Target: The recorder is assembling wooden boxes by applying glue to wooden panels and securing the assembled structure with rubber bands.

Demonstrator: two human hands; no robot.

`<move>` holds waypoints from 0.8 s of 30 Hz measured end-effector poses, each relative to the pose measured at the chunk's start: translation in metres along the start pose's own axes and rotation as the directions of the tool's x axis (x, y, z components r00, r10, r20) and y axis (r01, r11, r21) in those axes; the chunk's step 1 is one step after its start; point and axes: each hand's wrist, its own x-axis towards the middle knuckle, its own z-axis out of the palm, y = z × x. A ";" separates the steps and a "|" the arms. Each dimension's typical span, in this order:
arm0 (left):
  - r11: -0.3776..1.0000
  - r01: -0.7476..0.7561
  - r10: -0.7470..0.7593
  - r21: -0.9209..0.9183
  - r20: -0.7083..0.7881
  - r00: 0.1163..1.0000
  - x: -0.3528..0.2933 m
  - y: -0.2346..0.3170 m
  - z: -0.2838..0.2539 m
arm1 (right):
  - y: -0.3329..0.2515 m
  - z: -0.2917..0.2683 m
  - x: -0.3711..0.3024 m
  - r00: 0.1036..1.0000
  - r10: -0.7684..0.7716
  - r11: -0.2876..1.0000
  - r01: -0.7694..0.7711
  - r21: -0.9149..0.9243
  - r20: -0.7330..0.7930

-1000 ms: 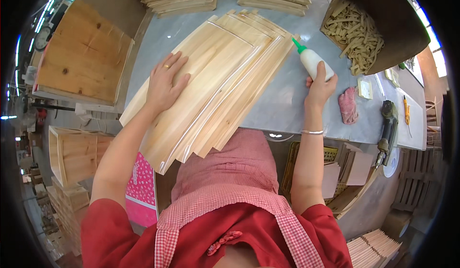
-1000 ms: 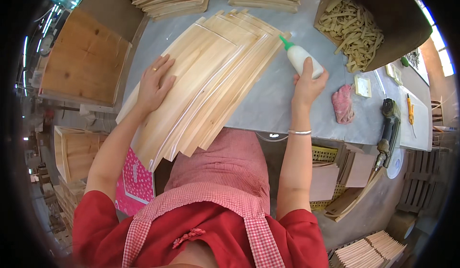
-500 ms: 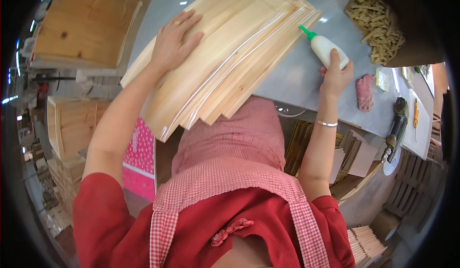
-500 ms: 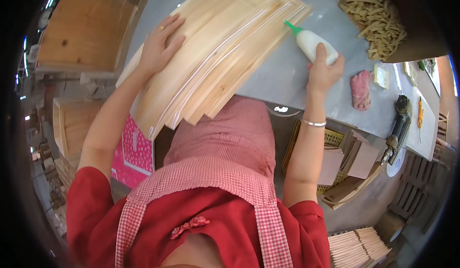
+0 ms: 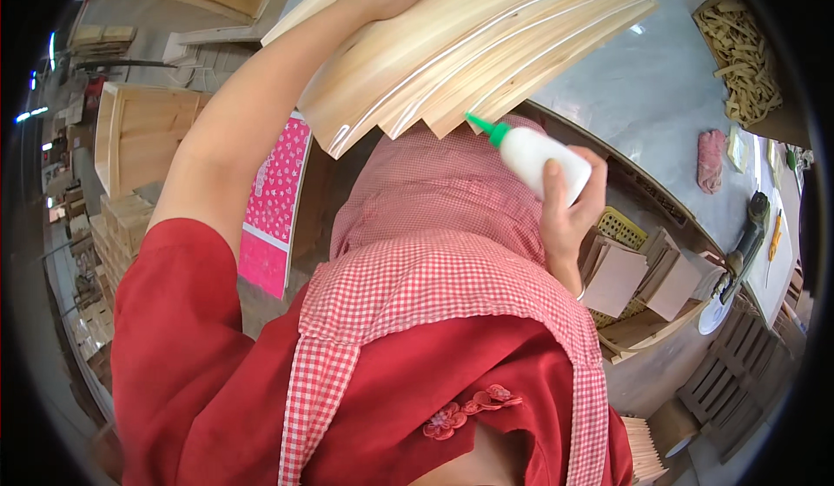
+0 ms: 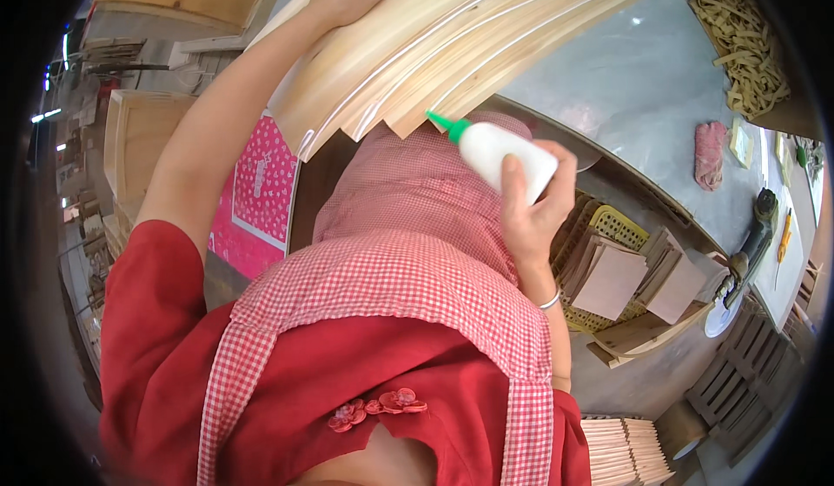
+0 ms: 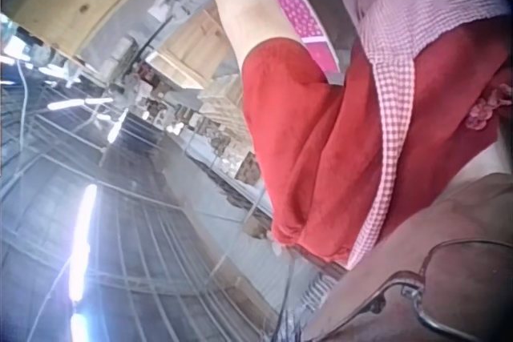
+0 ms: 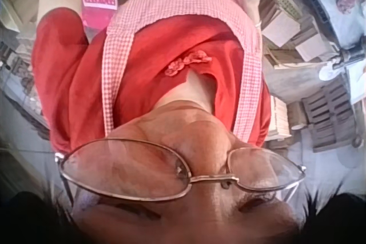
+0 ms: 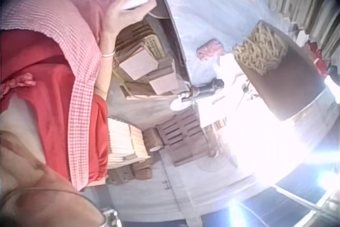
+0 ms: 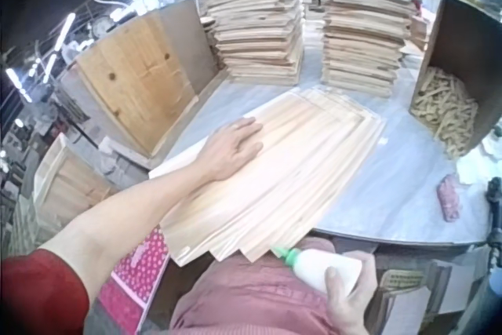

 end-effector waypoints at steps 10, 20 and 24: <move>1.000 0.005 -0.004 0.019 -0.014 1.000 -0.002 -0.001 0.002 | 0.000 0.011 -0.017 0.998 -0.039 0.998 0.036 0.058 0.040; 0.240 0.179 -0.946 -0.954 -0.188 0.266 -0.180 -0.138 -0.046 | 0.005 -0.022 0.023 0.994 0.064 0.933 -0.027 0.360 -0.092; -0.622 0.034 -0.675 -0.782 0.557 0.484 -0.197 0.027 0.019 | 0.003 -0.050 0.075 0.925 0.176 0.904 -0.017 0.427 -0.336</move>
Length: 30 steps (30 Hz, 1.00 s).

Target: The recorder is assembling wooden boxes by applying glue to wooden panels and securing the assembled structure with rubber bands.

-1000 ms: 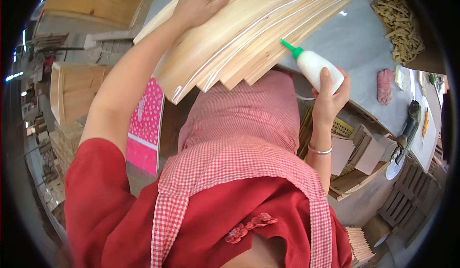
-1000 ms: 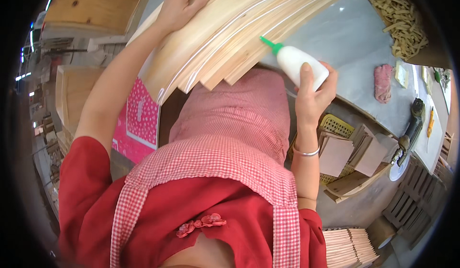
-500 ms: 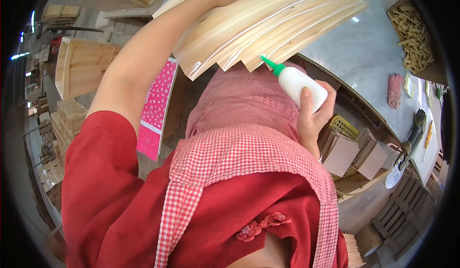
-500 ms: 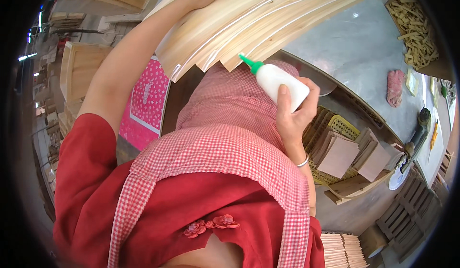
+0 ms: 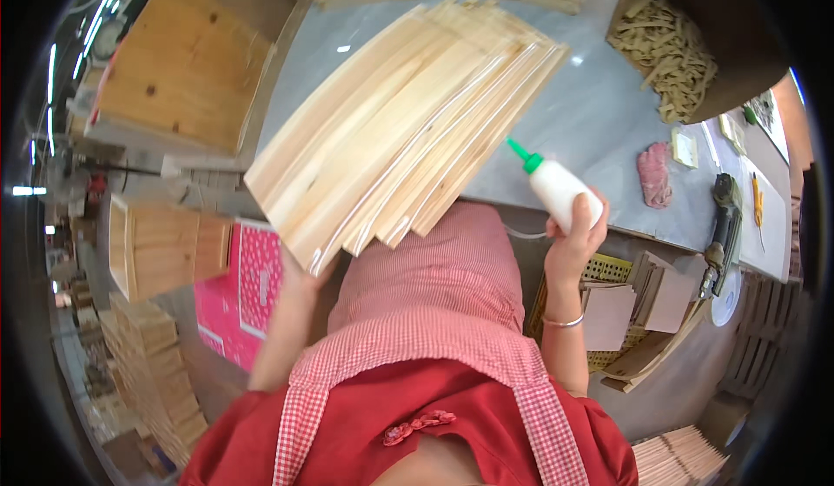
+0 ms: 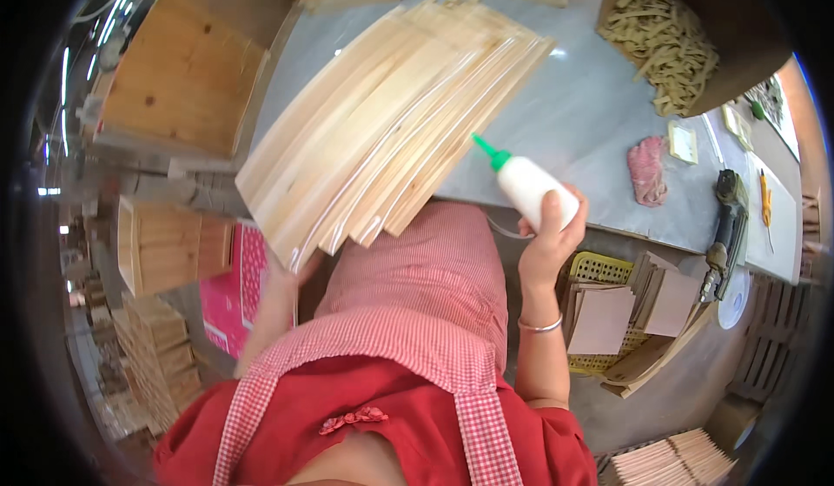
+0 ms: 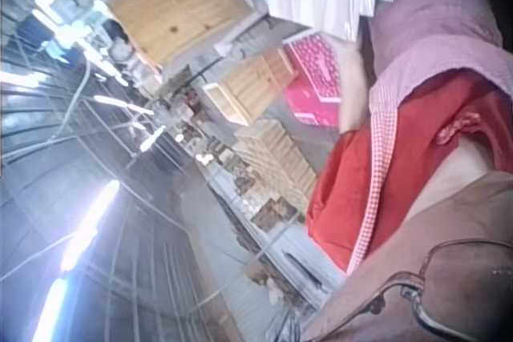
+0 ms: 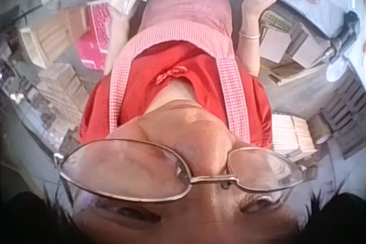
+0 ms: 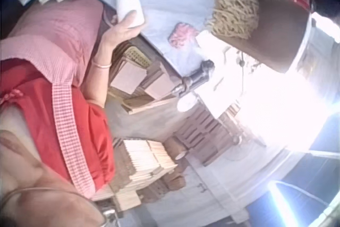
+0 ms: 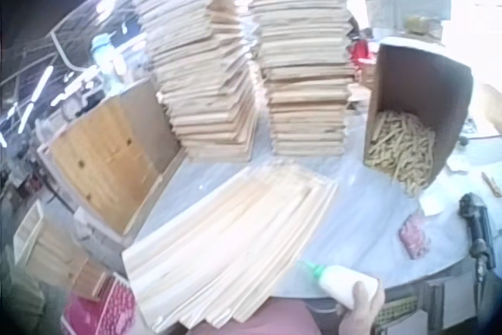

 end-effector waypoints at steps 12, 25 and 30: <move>0.881 0.263 -0.287 -0.393 -0.002 0.958 -0.015 -0.068 0.055 | 0.003 0.005 0.178 0.950 -0.119 0.978 0.063 -0.198 -0.289; 0.914 0.249 -0.269 -0.321 -0.018 0.963 -0.023 -0.053 0.062 | 0.031 0.015 0.261 0.824 -0.514 0.707 0.251 -0.661 -0.238; 0.594 0.459 -0.349 -0.661 0.303 0.887 -0.010 -0.051 0.023 | 0.012 0.017 0.243 0.898 -0.388 0.749 0.176 -0.639 -0.208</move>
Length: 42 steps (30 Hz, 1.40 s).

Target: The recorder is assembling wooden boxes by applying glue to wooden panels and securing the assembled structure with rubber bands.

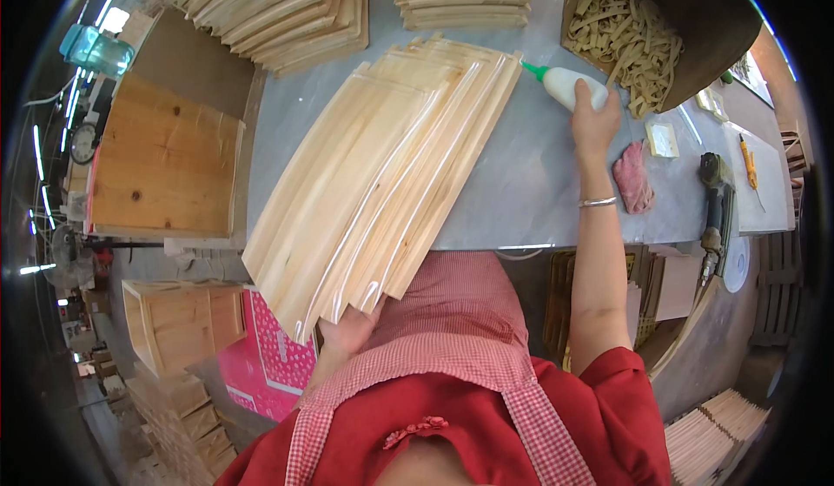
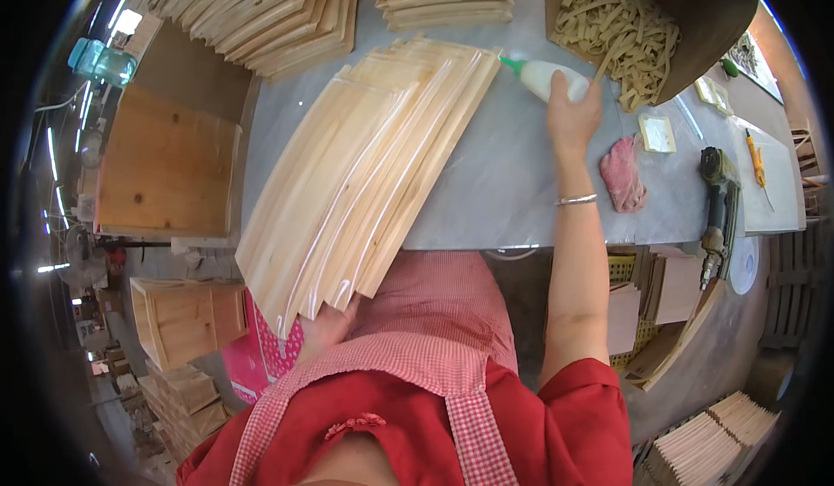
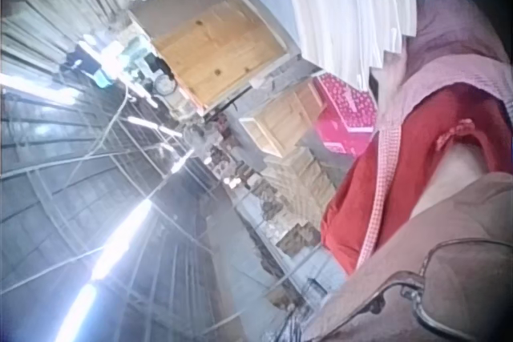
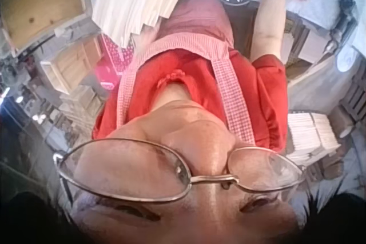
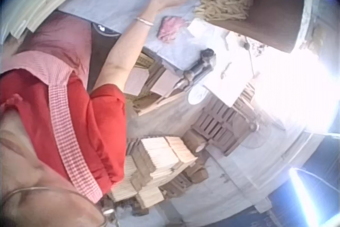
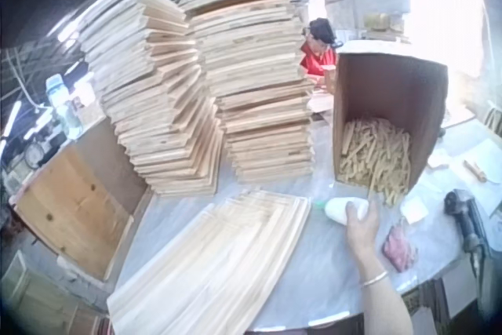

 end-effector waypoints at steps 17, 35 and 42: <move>0.875 -0.068 -0.089 0.478 0.298 0.951 0.008 -0.017 0.016 | -0.065 -0.118 -0.189 0.867 -0.218 0.967 0.131 0.217 0.449; 0.868 -0.114 0.060 0.483 0.126 0.990 0.002 -0.030 0.025 | -0.079 -0.145 -0.262 0.680 -0.298 0.930 0.049 0.365 0.670; 0.894 -0.187 0.173 0.406 0.070 0.982 0.021 -0.034 0.011 | -0.056 -0.152 -0.242 0.834 -0.038 0.829 -0.281 0.484 0.550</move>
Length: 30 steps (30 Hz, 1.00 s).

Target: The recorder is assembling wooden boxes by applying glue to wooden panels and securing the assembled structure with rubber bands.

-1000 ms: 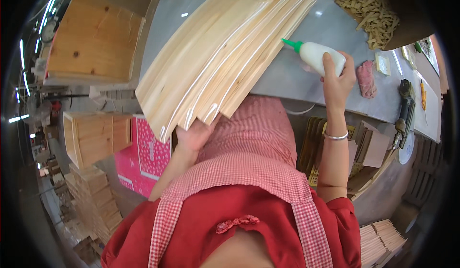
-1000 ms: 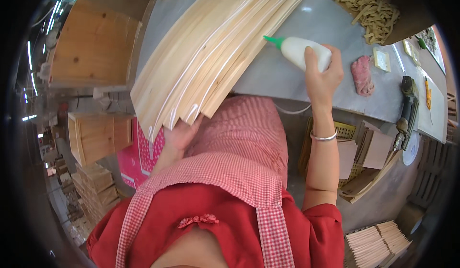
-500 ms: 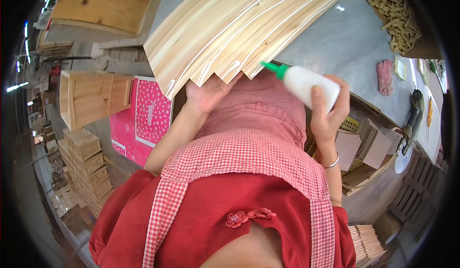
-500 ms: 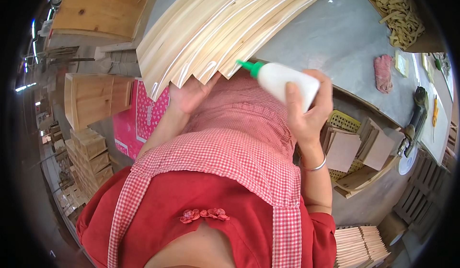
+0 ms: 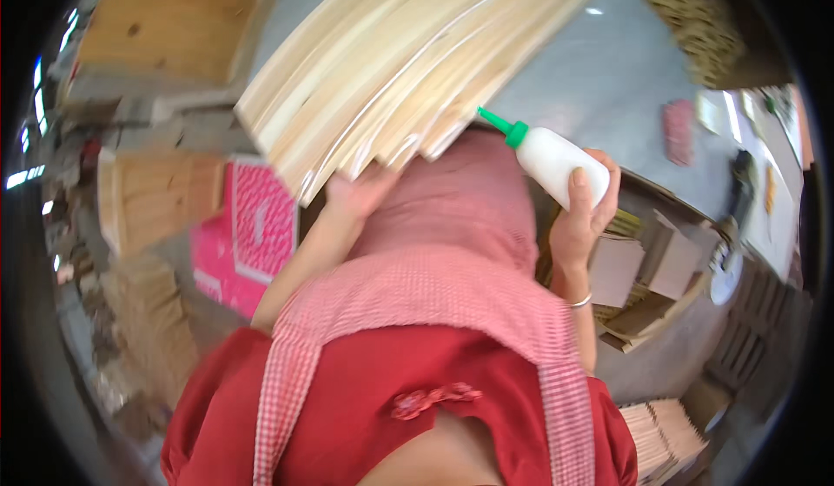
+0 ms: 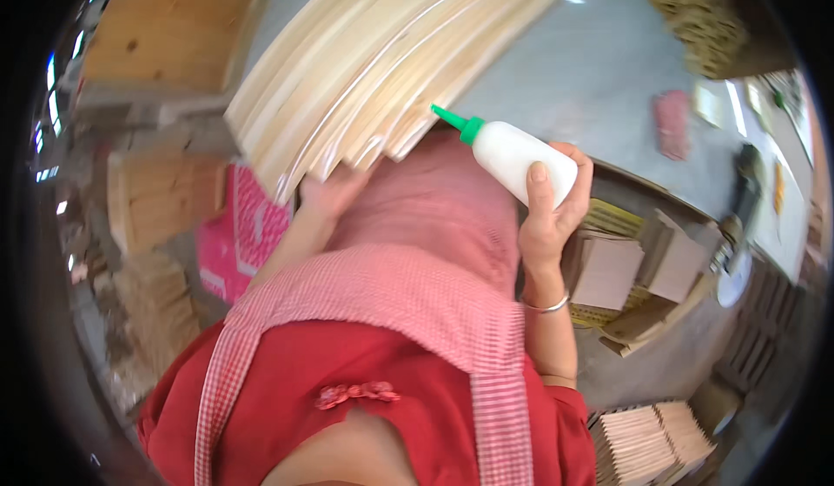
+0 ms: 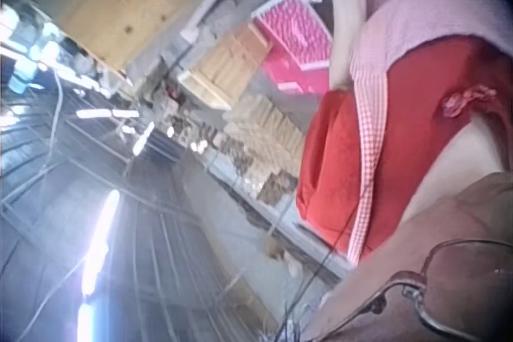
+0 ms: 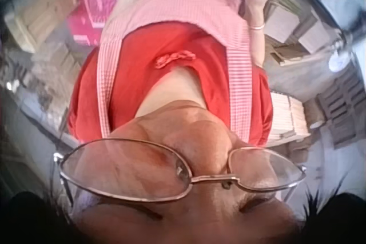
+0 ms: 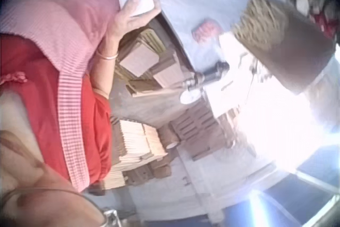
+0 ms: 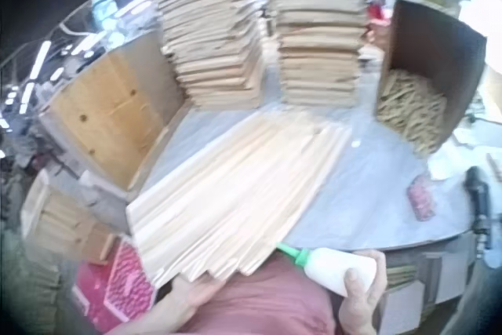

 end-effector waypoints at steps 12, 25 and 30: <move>0.993 0.045 -0.044 -0.111 0.010 0.999 0.007 -0.001 -0.025 | 0.016 -0.241 0.143 0.690 -0.575 0.598 -0.011 -0.801 -0.439; 0.932 -0.221 0.180 0.288 0.163 0.970 -0.025 0.132 -0.012 | -0.037 -0.151 0.133 0.798 -0.602 0.264 0.148 -0.953 -0.043; 0.823 -0.269 0.165 0.500 0.243 0.956 -0.026 0.149 0.001 | -0.042 -0.035 0.103 0.843 -0.516 0.451 0.421 -0.787 0.155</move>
